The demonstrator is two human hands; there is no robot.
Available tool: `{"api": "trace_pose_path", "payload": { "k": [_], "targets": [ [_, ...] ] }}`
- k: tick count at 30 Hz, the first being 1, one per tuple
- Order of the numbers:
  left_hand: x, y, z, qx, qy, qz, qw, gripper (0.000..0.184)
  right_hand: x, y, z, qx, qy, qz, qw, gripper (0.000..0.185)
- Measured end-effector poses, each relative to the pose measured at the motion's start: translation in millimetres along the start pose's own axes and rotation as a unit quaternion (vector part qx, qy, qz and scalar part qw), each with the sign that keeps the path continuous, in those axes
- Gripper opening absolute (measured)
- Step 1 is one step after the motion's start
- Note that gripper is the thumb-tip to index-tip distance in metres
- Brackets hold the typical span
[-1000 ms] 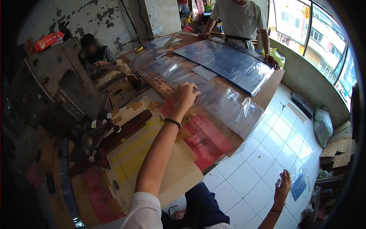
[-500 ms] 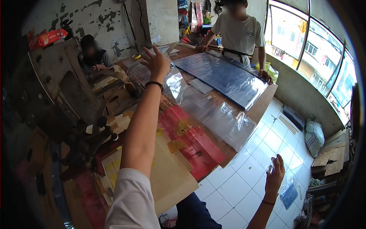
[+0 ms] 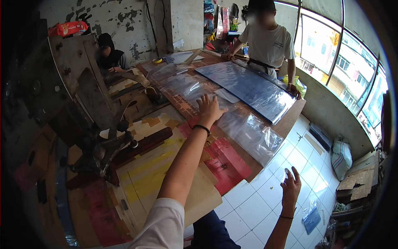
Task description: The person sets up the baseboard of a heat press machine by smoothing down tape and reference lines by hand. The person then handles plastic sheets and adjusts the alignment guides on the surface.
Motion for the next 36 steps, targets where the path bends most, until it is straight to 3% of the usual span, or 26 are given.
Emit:
{"api": "trace_pose_path", "payload": {
  "k": [2, 3, 7, 11, 13, 16, 20, 22, 24, 25, 26, 29, 31, 33, 35, 36],
  "targets": [
    [14.0, -4.5, -14.7, -0.020, 0.023, -0.010, 0.999, 0.093, 5.1, 6.1, 3.9, -0.005, -0.004, -0.004, 1.000, 0.051],
    [18.4, 2.0, -21.5, -0.110, 0.022, -0.014, 0.994, 0.084, 12.2, 4.4, 6.4, -0.017, -0.008, 0.002, 1.000, 0.052],
    [15.8, 10.1, -31.4, 0.022, 0.047, 0.000, 0.999, 0.073, 32.2, 4.8, -1.3, -0.032, -0.004, 0.008, 0.999, 0.056],
    [51.9, -11.6, -74.9, -0.026, 0.128, 0.101, 0.986, 0.063, 88.6, -8.1, -26.7, -0.017, 0.079, 0.025, 0.996, 0.060],
    [81.3, -20.1, -130.4, -0.130, 0.170, 0.219, 0.952, 0.058, 138.2, -17.9, -47.0, -0.031, 0.149, 0.025, 0.988, 0.063],
    [112.7, -23.7, -234.2, -0.239, 0.259, 0.282, 0.892, 0.049, 204.3, -21.2, -93.9, -0.071, 0.243, -0.006, 0.967, 0.061],
    [112.3, -2.2, -365.7, -0.251, 0.406, 0.260, 0.840, 0.036, 232.8, 31.7, -160.1, -0.228, 0.291, -0.013, 0.929, 0.051],
    [89.5, -9.5, -433.0, -0.269, 0.413, 0.266, 0.828, 0.042, 231.3, 69.1, -187.0, -0.328, 0.226, -0.131, 0.908, 0.052],
    [51.2, -8.1, -488.5, -0.238, 0.380, 0.303, 0.841, 0.047, 210.1, 105.1, -207.0, -0.362, 0.108, -0.238, 0.895, 0.065],
    [35.2, -15.1, -508.6, -0.240, 0.368, 0.286, 0.851, 0.028, 204.4, 116.2, -208.9, -0.381, 0.110, -0.263, 0.880, 0.070],
    [17.7, -26.6, -523.8, -0.362, 0.298, 0.277, 0.839, 0.049, 196.5, 124.9, -209.6, -0.400, 0.112, -0.288, 0.863, 0.075],
    [-51.1, -83.6, -555.2, -0.342, 0.145, 0.141, 0.918, 0.044, 197.3, 147.0, -206.8, -0.456, 0.109, -0.333, 0.818, 0.090],
    [-118.2, -127.1, -589.7, -0.186, -0.034, 0.026, 0.982, 0.058, 199.4, 158.6, -210.2, -0.477, 0.106, -0.353, 0.798, 0.096],
    [-193.0, -143.7, -643.4, -0.117, -0.283, -0.078, 0.949, 0.068, 198.6, 171.1, -214.2, -0.482, 0.098, -0.372, 0.787, 0.099],
    [-272.8, -123.6, -698.6, 0.018, -0.385, -0.073, 0.920, 0.075, 195.4, 177.9, -221.0, -0.480, 0.084, -0.391, 0.781, 0.099],
    [-297.1, -106.0, -712.9, 0.042, -0.404, -0.061, 0.912, 0.076, 193.9, 181.0, -225.4, -0.482, 0.078, -0.401, 0.776, 0.099]
  ]
}}
Point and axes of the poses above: each hand's wrist, its own z-axis towards the middle knuckle, its own y-axis out of the palm, x = y × z, the point moved 7 cm from there along z, towards the middle knuckle, and after that the axes turned 13 degrees about -x, right-handed, at the moved point
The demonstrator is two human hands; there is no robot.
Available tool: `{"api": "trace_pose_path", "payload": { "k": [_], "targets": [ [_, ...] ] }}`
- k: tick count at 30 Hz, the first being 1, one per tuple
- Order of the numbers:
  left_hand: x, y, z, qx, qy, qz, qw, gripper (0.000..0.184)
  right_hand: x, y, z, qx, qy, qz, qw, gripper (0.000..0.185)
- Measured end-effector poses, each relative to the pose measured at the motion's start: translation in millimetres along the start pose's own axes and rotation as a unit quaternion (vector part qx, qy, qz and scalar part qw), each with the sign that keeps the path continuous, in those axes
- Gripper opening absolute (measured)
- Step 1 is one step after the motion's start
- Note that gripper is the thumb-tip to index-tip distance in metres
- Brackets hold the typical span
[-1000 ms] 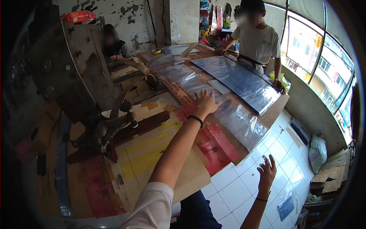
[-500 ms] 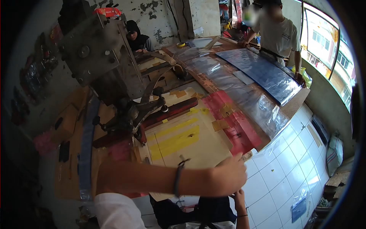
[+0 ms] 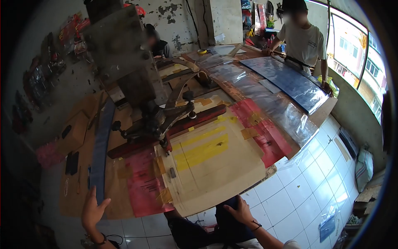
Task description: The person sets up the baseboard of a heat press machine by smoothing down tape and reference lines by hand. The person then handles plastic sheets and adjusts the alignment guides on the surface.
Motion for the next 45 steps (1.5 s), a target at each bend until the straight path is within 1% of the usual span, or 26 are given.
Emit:
{"api": "trace_pose_path", "payload": {
  "k": [2, 4, 5, 8, 11, 12, 14, 15, 17, 18, 20, 23, 24, 26, 27, 29, 32, 35, 38, 41, 44, 45],
  "targets": [
    [-47.7, 25.5, 13.5, 0.055, -0.043, 0.004, 0.998, 0.078, -9.0, 9.8, 0.6, -0.006, -0.018, -0.014, 1.000, 0.097],
    [-69.1, 52.5, 20.3, 0.109, -0.033, 0.033, 0.993, 0.073, -17.0, 20.9, 1.0, -0.012, -0.039, -0.025, 0.999, 0.095],
    [-69.5, 55.6, 18.7, 0.137, -0.026, 0.048, 0.989, 0.070, -21.6, 26.3, 2.4, -0.011, -0.052, -0.029, 0.998, 0.093],
    [-67.9, 53.3, 15.0, 0.150, -0.035, -0.022, 0.988, 0.058, -44.0, 42.3, 2.2, -0.028, -0.064, -0.060, 0.996, 0.091],
    [-62.8, 53.5, 16.4, 0.153, -0.062, -0.015, 0.986, 0.048, -64.0, 61.6, 4.1, -0.039, -0.081, -0.088, 0.992, 0.085],
    [-63.8, 54.6, 19.2, 0.173, -0.052, 0.038, 0.983, 0.045, -70.7, 67.5, 5.3, -0.040, -0.091, -0.094, 0.991, 0.082],
    [-63.3, 54.0, 22.7, 0.209, -0.031, 0.149, 0.966, 0.040, -92.1, 76.4, 4.8, -0.075, -0.095, -0.111, 0.986, 0.077],
    [-65.9, 48.7, 22.7, 0.195, -0.053, 0.113, 0.973, 0.036, -99.7, 80.9, 5.3, -0.091, -0.097, -0.119, 0.984, 0.074],
    [-61.5, 30.8, 23.5, 0.167, -0.091, 0.039, 0.981, 0.028, -106.2, 91.2, 9.0, -0.082, -0.144, -0.141, 0.976, 0.071],
    [-61.7, 23.2, 22.7, 0.187, -0.057, 0.040, 0.980, 0.026, -109.2, 95.4, 9.1, -0.076, -0.166, -0.149, 0.972, 0.069],
    [-62.5, 13.7, 24.0, 0.226, 0.017, 0.043, 0.973, 0.021, -114.9, 100.4, 8.0, -0.081, -0.173, -0.151, 0.970, 0.069],
    [-72.7, 9.0, 29.6, 0.181, 0.020, -0.067, 0.981, 0.020, -109.3, 104.8, 9.9, -0.074, -0.177, -0.149, 0.970, 0.068],
    [-74.7, 7.1, 31.8, 0.169, 0.011, -0.080, 0.982, 0.020, -106.0, 106.3, 9.8, -0.070, -0.179, -0.146, 0.970, 0.067],
    [-78.8, 3.4, 34.0, 0.145, -0.008, -0.106, 0.984, 0.023, -103.7, 103.5, 8.9, -0.094, -0.153, -0.135, 0.974, 0.068],
    [-79.2, 4.4, 35.6, 0.098, 0.008, -0.152, 0.983, 0.028, -102.4, 101.4, 8.3, -0.106, -0.140, -0.131, 0.976, 0.068],
    [-79.8, 7.8, 30.1, 0.007, 0.035, -0.246, 0.969, 0.039, -99.1, 94.0, 5.8, -0.095, -0.128, -0.141, 0.977, 0.071],
    [-74.3, 10.6, -5.8, 0.016, 0.118, -0.227, 0.967, 0.059, -92.1, 84.1, 3.6, -0.075, -0.134, -0.118, 0.981, 0.073],
    [-68.0, 17.9, -43.7, 0.013, 0.100, -0.094, 0.990, 0.070, -84.9, 77.3, 5.1, -0.057, -0.130, -0.099, 0.985, 0.074],
    [-68.8, 35.4, -49.3, 0.031, 0.092, -0.071, 0.993, 0.071, -76.4, 73.1, 10.1, -0.051, -0.138, -0.089, 0.985, 0.070],
    [-79.0, 43.9, -51.2, 0.059, 0.127, -0.023, 0.990, 0.062, -74.4, 74.0, 13.3, -0.061, -0.156, -0.076, 0.983, 0.067],
    [-99.0, 36.9, -46.1, 0.064, 0.069, -0.174, 0.980, 0.042, -78.2, 72.5, 11.7, -0.060, -0.147, -0.073, 0.985, 0.065],
    [-102.4, 33.8, -43.2, 0.089, 0.074, -0.206, 0.972, 0.036, -80.5, 72.7, 10.2, -0.058, -0.137, -0.076, 0.986, 0.064]
  ]
}}
Point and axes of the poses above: each hand's wrist, its own z-axis towards the middle knuckle, its own y-axis out of the palm, x = y × z, the point moved 7 cm from there along z, towards the middle knuckle, and after that the axes turned 13 degrees about -x, right-handed, at the moved point
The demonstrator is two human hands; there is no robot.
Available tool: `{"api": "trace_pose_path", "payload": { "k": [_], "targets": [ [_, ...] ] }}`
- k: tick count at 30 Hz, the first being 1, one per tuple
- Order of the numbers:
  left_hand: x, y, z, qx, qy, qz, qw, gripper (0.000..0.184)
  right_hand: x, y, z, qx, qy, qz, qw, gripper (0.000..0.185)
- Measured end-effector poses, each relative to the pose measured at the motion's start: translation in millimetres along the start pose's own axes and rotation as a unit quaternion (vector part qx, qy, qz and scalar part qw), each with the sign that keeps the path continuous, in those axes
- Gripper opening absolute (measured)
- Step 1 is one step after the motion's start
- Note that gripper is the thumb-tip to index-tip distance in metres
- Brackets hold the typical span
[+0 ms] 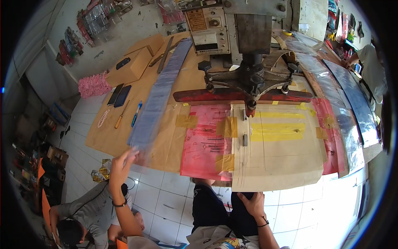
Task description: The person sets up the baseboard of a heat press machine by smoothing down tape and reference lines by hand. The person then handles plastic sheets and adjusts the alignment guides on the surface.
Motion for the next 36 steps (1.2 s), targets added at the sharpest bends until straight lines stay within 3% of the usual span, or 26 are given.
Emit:
{"api": "trace_pose_path", "payload": {
  "k": [2, 5, 11, 14, 20, 28, 31, 34, 35, 36],
  "targets": [
    [-10.2, -5.5, 9.0, 0.055, 0.018, -0.061, 0.996, 0.027, -4.7, -0.6, -1.3, 0.001, 0.007, -0.005, 1.000, 0.064],
    [-18.4, -8.7, 16.7, 0.051, 0.019, -0.135, 0.989, 0.022, -9.1, -1.0, -1.1, -0.001, 0.002, -0.006, 1.000, 0.063],
    [-45.3, -11.9, 26.9, 0.058, -0.026, -0.133, 0.989, 0.023, -9.1, -1.1, 0.0, -0.014, -0.004, -0.011, 1.000, 0.065],
    [-43.3, -12.7, 29.6, 0.038, -0.036, -0.128, 0.990, 0.028, -5.4, 0.5, -1.1, -0.006, 0.003, -0.023, 1.000, 0.067],
    [-28.7, -15.5, 27.4, 0.015, -0.053, -0.289, 0.956, 0.041, -4.9, 1.3, -1.9, 0.001, -0.001, -0.019, 1.000, 0.072],
    [-40.4, -11.4, 28.3, 0.051, -0.015, -0.220, 0.974, 0.034, -7.6, 1.0, -3.5, -0.002, 0.017, -0.032, 0.999, 0.078],
    [-45.5, -8.2, 28.3, 0.060, -0.017, -0.240, 0.969, 0.030, -31.7, -7.4, -15.3, 0.131, -0.055, -0.148, 0.979, 0.059],
    [-43.2, -1.6, 28.3, 0.040, -0.001, -0.255, 0.966, 0.029, -69.6, 3.5, -29.3, 0.046, -0.272, -0.084, 0.957, 0.033],
    [-41.5, 1.8, 27.4, 0.029, 0.005, -0.258, 0.966, 0.029, -103.9, 8.8, -32.6, 0.015, -0.334, -0.033, 0.942, 0.016],
    [-38.4, 3.5, 26.4, 0.029, 0.000, -0.251, 0.968, 0.029, -149.7, 9.6, -36.5, -0.058, -0.404, 0.007, 0.913, 0.015]
  ]
}}
Point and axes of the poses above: each hand's wrist, its own z-axis towards the middle knuckle, its own y-axis out of the palm, x = y × z, the point moved 7 cm from there along z, towards the middle knuckle, and after that the axes turned 13 degrees about -x, right-handed, at the moved point
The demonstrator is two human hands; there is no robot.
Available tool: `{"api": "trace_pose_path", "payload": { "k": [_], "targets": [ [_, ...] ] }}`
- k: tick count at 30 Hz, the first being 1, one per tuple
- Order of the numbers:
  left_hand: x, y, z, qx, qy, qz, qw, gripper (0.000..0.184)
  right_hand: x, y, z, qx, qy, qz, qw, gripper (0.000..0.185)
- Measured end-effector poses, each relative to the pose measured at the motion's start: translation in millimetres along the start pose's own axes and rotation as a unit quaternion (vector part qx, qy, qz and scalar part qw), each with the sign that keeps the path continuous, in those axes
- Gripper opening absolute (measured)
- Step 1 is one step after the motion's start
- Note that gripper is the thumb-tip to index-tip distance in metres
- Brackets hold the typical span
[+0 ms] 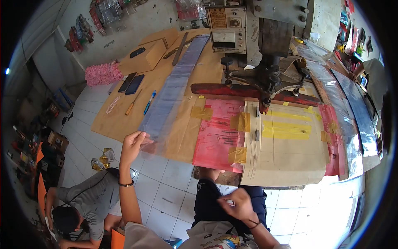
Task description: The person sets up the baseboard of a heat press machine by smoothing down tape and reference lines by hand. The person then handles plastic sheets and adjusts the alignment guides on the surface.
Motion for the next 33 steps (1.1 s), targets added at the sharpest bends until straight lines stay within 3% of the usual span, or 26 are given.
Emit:
{"api": "trace_pose_path", "payload": {
  "k": [3, 6, 11, 14, 23, 33],
  "targets": [
    [3.7, 6.2, -2.8, -0.004, -0.001, 0.007, 1.000, 0.027, -59.5, 2.8, 83.4, 0.005, -0.126, 0.046, 0.991, 0.012],
    [-9.5, 2.4, 0.6, -0.001, 0.025, -0.009, 1.000, 0.025, -91.3, 10.7, 177.8, 0.044, -0.139, 0.022, 0.989, 0.018],
    [-12.6, 1.1, 1.0, 0.038, 0.026, 0.001, 0.999, 0.024, -63.0, 75.4, 286.5, 0.070, -0.064, -0.064, 0.993, 0.034],
    [-8.2, 8.3, 3.5, 0.083, 0.051, -0.017, 0.995, 0.025, -48.3, 96.3, 294.7, -0.004, -0.058, -0.081, 0.995, 0.040],
    [-18.7, 6.2, 12.1, 0.110, -0.045, -0.107, 0.987, 0.026, -50.1, 105.8, 289.5, 0.026, -0.081, -0.204, 0.975, 0.050],
    [-16.5, 0.3, 16.6, 0.081, -0.075, -0.104, 0.988, 0.029, -48.7, 114.4, 289.8, 0.016, -0.070, -0.268, 0.961, 0.050]
  ]
}}
Point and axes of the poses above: each hand's wrist, its own z-axis towards the middle knuckle, its own y-axis out of the palm, x = y × z, the point moved 7 cm from there along z, towards the middle knuckle, and after that the axes turned 13 degrees about -x, right-handed, at the moved point
